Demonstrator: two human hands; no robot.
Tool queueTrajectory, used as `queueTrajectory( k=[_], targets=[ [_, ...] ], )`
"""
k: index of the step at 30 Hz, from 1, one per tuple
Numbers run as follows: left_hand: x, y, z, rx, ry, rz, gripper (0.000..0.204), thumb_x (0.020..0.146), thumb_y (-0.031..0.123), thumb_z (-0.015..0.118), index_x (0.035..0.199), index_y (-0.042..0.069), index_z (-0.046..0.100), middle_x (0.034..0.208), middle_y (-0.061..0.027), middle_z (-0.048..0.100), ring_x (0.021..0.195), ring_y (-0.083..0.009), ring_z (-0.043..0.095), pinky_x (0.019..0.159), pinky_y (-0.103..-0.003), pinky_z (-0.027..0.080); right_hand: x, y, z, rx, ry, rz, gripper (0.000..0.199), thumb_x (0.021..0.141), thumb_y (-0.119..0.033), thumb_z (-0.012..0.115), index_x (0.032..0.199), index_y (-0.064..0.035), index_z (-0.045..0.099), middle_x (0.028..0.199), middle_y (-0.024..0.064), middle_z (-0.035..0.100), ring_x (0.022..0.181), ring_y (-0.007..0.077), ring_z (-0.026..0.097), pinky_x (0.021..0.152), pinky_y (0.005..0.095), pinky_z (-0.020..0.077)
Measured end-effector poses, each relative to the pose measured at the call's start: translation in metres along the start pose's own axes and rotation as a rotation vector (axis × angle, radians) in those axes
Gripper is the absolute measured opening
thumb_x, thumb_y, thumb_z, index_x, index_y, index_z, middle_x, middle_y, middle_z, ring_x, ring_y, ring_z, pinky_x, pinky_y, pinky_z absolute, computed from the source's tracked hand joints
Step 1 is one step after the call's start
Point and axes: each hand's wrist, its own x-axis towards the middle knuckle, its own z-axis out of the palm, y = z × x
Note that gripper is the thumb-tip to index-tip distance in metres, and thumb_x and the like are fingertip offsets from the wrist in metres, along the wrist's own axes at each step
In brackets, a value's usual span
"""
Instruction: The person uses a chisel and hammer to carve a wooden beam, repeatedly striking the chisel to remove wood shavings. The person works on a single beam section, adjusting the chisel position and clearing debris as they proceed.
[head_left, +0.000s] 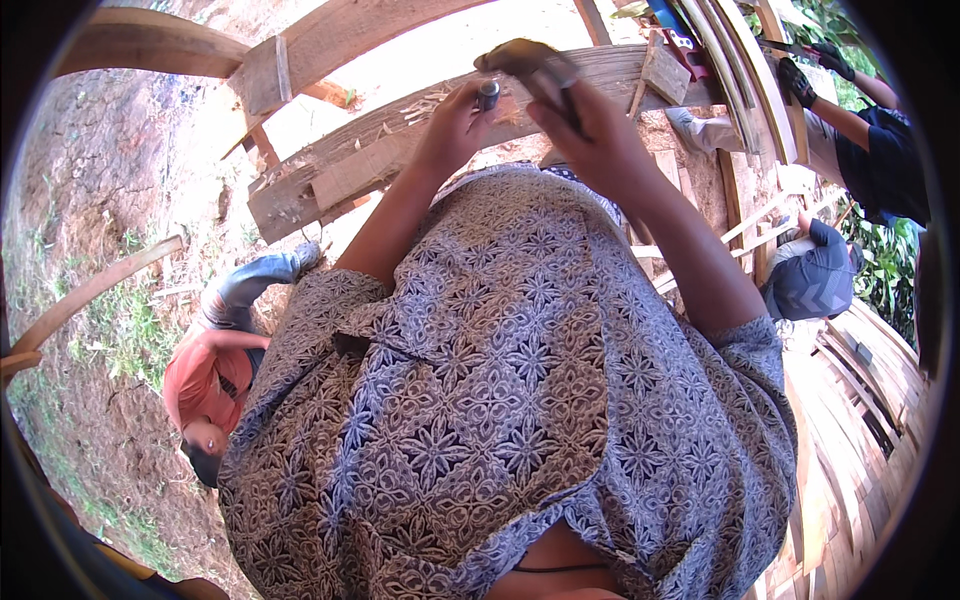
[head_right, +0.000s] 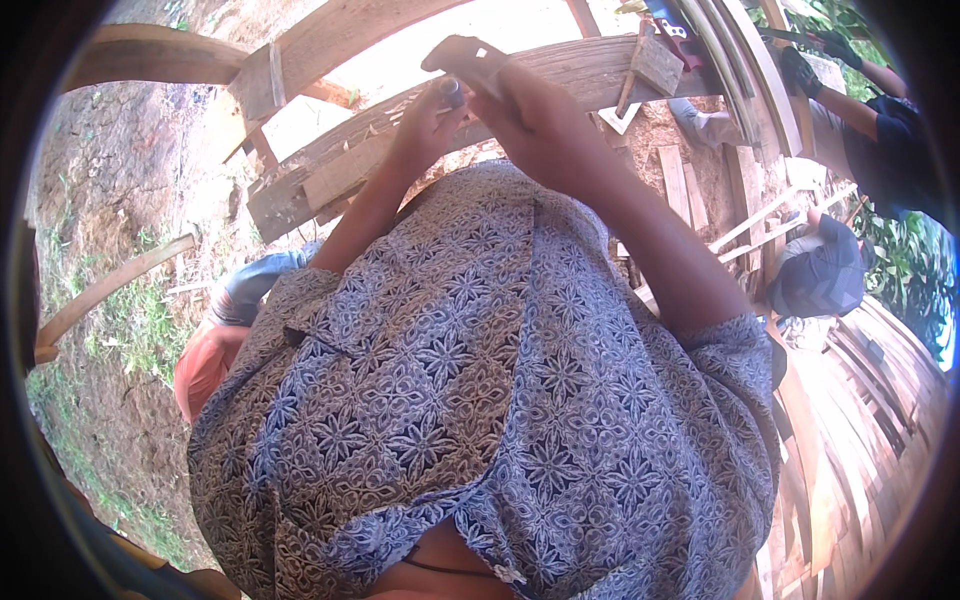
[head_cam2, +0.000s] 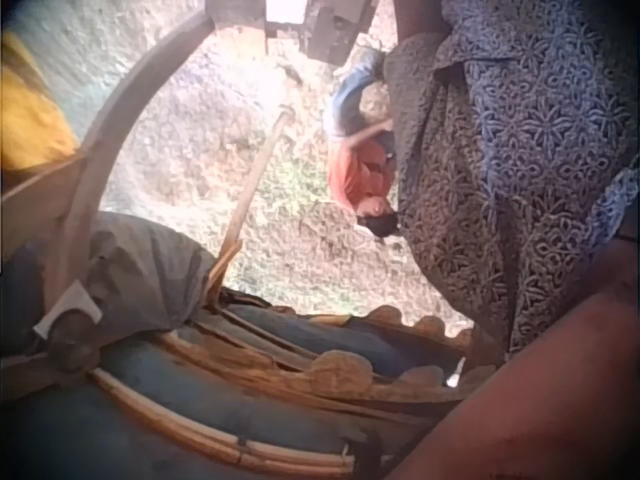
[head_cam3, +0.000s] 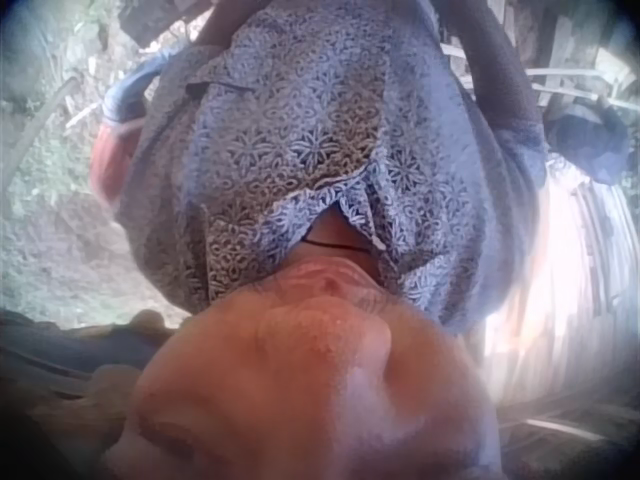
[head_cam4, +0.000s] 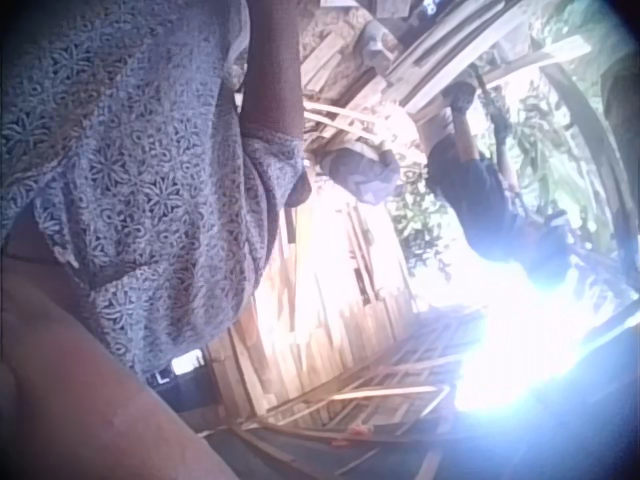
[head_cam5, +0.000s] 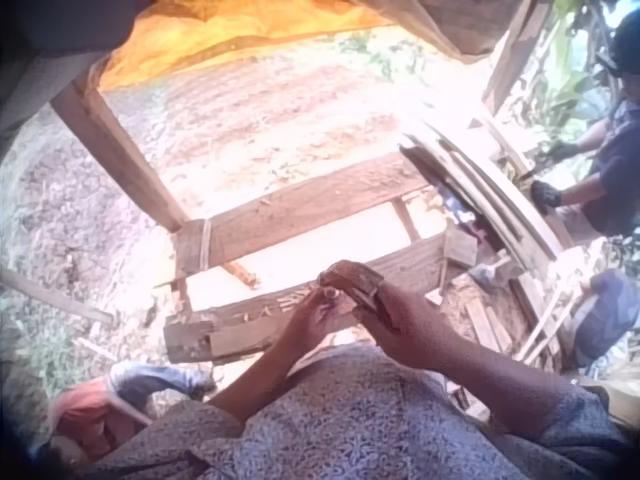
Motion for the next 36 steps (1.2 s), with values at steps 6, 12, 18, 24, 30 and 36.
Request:
queueTrajectory(
  k=[6, 12, 18, 24, 30, 36],
  targets=[
    [-0.001, -0.011, 0.004, 0.013, 0.049, -0.061, 0.026, 0.092, 0.006, 0.065, 0.117, 0.004, 0.057, 0.103, -0.0175, 0.067, 0.098, -0.0297, 0.069, 0.083, -0.039, 0.058, 0.016, -0.027, -0.016, -0.035, -0.026, 0.146, 0.025, 0.099, -0.026, 0.058, 0.100, -0.0001, 0.059, 0.081, 0.0169, 0.064, 0.071, 0.0266, 0.062, 0.066, 0.0389, 0.0480],
    [-0.005, -0.018, 0.016, -0.032, -0.031, -0.013, 0.027, 0.091, 0.005, 0.066, 0.116, 0.006, 0.057, 0.105, -0.0172, 0.067, 0.100, -0.0301, 0.069, 0.079, -0.039, 0.057, 0.011, 0.010, 0.002, -0.118, -0.092, 0.009, 0.026, 0.098, -0.027, 0.063, 0.099, -0.0022, 0.057, 0.073, 0.0083, 0.054, 0.066, 0.0156, 0.052, 0.059, 0.0335, 0.0419],
    [0.000, -0.003, 0.006, -0.034, -0.004, -0.091, 0.028, 0.093, 0.009, 0.064, 0.120, 0.006, 0.057, 0.100, -0.0165, 0.069, 0.093, -0.0291, 0.071, 0.080, -0.039, 0.056, 0.011, -0.016, -0.002, -0.061, -0.009, 0.190, 0.031, 0.097, -0.030, 0.061, 0.091, 0.0005, 0.056, 0.073, 0.0137, 0.059, 0.067, 0.0246, 0.058, 0.062, 0.0394, 0.0460],
    [0.007, -0.034, 0.002, 0.024, 0.138, -0.152, 0.026, 0.093, 0.016, 0.066, 0.116, 0.007, 0.059, 0.099, -0.0128, 0.071, 0.085, -0.0252, 0.072, 0.077, -0.038, 0.058, 0.019, 0.005, -0.015, -0.124, -0.097, 0.206, 0.029, 0.097, -0.029, 0.066, 0.097, -0.0019, 0.056, 0.070, 0.0015, 0.053, 0.059, 0.0101, 0.045, 0.055, 0.0295, 0.0376],
    [0.019, -0.078, -0.024, -0.541, 0.335, -0.711, 0.038, 0.100, 0.016, 0.056, 0.128, -0.002, 0.037, 0.114, -0.0187, 0.058, 0.100, -0.0265, 0.067, 0.084, -0.038, 0.064, -0.008, 0.014, -0.022, 0.413, 0.106, 0.549, 0.021, 0.098, -0.025, 0.063, 0.101, -0.0050, 0.058, 0.069, -0.0031, 0.052, 0.050, 0.0021, 0.045, 0.043, 0.0205, 0.0341],
    [0.010, -0.069, -0.037, -0.668, 0.265, -0.649, 0.042, 0.101, 0.017, 0.054, 0.131, -0.006, 0.036, 0.120, -0.0204, 0.054, 0.112, -0.0311, 0.062, 0.095, -0.038, 0.060, -0.049, 0.037, -0.028, 0.450, 0.115, 0.714, 0.021, 0.099, -0.026, 0.063, 0.100, -0.0057, 0.055, 0.066, -0.0035, 0.049, 0.049, 0.0027, 0.042, 0.043, 0.0217, 0.0323]
  ],
)
